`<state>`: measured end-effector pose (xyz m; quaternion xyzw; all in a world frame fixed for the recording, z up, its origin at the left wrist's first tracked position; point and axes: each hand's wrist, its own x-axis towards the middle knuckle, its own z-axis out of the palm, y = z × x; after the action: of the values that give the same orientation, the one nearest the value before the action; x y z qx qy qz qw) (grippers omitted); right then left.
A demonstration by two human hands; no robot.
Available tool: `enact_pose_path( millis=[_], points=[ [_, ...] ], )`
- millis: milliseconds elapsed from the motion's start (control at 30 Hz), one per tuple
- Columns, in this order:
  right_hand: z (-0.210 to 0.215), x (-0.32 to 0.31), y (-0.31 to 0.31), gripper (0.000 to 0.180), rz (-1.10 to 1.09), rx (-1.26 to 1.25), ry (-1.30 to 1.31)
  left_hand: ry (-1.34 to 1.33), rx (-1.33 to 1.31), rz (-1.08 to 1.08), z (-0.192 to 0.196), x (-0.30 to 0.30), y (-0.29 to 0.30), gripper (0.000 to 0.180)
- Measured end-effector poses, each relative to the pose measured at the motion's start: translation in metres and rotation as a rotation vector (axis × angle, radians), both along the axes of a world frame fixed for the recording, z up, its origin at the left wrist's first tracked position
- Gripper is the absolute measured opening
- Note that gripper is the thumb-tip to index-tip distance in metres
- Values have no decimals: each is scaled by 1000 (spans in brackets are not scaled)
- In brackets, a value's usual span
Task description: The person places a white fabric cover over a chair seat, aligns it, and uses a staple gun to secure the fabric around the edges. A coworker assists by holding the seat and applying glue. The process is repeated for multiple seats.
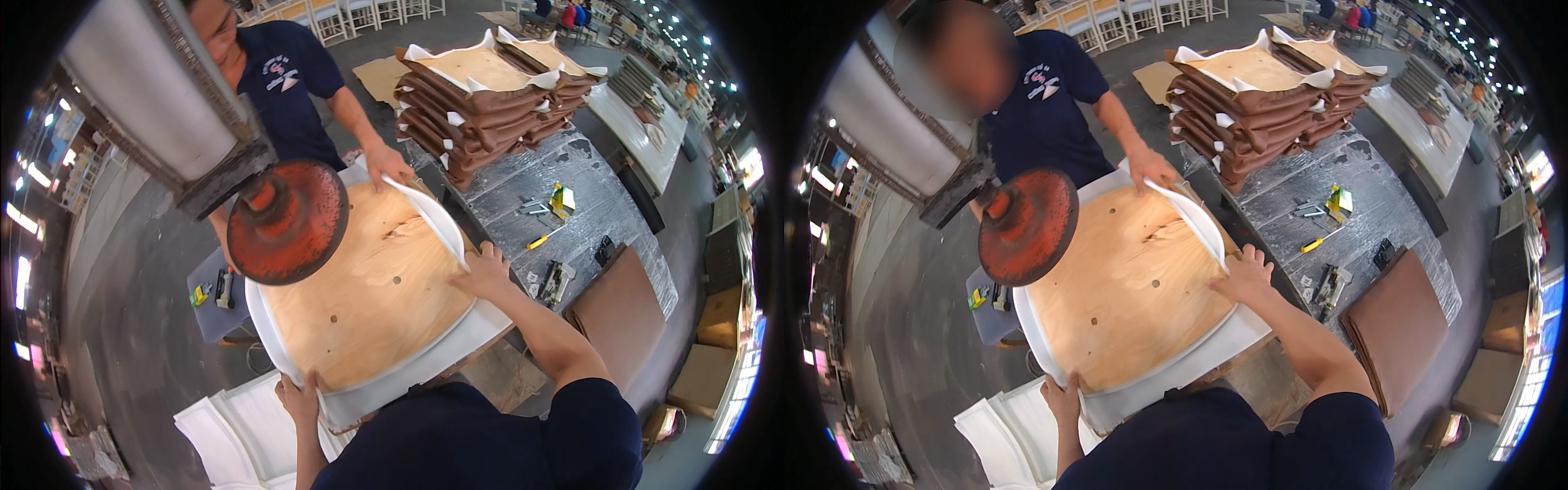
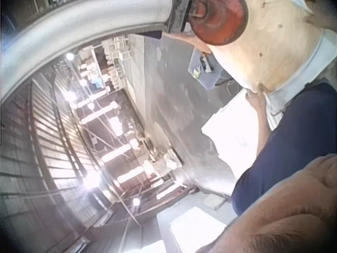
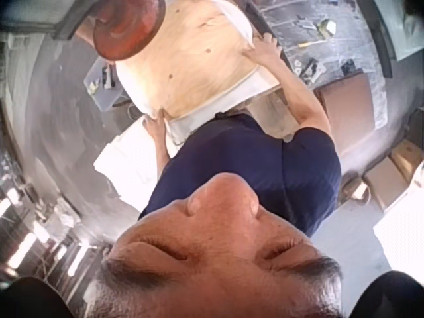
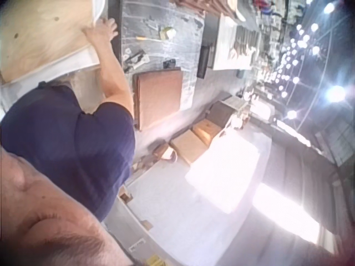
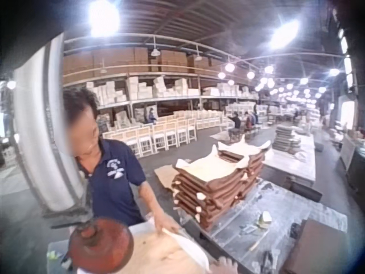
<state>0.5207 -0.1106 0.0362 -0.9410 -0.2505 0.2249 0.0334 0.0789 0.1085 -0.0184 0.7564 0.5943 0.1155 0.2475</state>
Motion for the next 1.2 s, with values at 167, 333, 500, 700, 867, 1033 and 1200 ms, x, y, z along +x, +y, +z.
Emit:
enact_pose_path(
  millis=[167, 333, 500, 700, 867, 1033, 1200],
  points=[
    [-11, 3, 6, 83, 11, 32, 83, -180, -79, 76, 5, 1, -3, 68],
    [-36, 7, -11, 78, 55, 257, -17, -149, 6, 10, 5, 3, -14, 52],
    [-44, 11, -14, 75, 106, 217, -43, -84, -49, 69, 4, -7, -22, 45],
    [-51, 9, -12, 73, 153, 312, -40, -1093, -631, 685, -25, -70, -76, 38],
    [-47, 8, -16, 70, 139, 247, -5, -1445, -1267, 620, -24, -59, -134, 34],
    [-45, 10, -12, 71, 157, 246, -16, -1169, -1357, 577, -32, -10, -129, 42],
    [-41, 13, -7, 70, 207, 278, 3, -746, -621, 29, -53, -23, -137, 35]
  ],
)
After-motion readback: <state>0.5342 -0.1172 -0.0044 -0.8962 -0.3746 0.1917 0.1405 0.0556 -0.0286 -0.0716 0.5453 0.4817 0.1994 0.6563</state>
